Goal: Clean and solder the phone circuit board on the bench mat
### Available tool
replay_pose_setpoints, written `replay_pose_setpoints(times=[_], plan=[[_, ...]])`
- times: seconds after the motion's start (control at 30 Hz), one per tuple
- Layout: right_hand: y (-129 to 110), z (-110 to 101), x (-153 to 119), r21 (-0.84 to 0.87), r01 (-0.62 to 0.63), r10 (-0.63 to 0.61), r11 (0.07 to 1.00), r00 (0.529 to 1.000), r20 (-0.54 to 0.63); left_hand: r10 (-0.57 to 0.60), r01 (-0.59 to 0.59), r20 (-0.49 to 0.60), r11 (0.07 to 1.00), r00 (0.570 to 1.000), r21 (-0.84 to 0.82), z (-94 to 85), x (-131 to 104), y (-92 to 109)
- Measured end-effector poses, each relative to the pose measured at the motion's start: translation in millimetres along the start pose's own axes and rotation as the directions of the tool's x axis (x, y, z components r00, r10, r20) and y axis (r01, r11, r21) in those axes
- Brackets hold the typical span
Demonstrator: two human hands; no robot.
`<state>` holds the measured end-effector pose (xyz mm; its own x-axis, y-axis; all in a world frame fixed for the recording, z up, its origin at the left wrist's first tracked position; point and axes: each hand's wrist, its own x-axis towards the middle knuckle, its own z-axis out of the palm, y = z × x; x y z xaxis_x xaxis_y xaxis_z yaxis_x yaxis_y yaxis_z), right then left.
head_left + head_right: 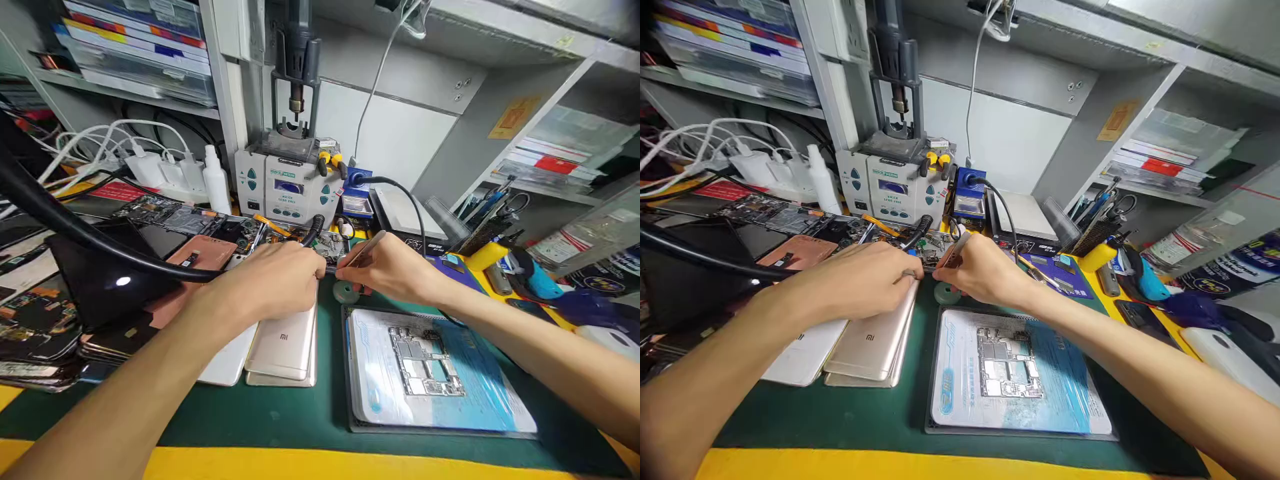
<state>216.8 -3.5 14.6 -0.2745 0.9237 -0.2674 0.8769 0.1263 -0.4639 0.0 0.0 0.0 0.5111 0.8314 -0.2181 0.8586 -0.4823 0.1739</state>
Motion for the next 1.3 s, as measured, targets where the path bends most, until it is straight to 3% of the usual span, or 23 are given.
replay_pose_setpoints(times=[0.23, 1.3], plan=[[-1.2, 3.8, 6.3, 0.064, 0.043, -0.039, 0.997, 0.997, -0.067, -0.032, 0.032, -0.011, 0.999, 0.999, -0.006, 0.3, 2.6, -1.7], [3.5, 5.2, 3.9, 0.176, 0.092, -0.069, 0.98, 0.989, -0.131, -0.029, 0.029, -0.004, 1.0, 1.0, -0.011, -2.4, 0.0, 1.0]])
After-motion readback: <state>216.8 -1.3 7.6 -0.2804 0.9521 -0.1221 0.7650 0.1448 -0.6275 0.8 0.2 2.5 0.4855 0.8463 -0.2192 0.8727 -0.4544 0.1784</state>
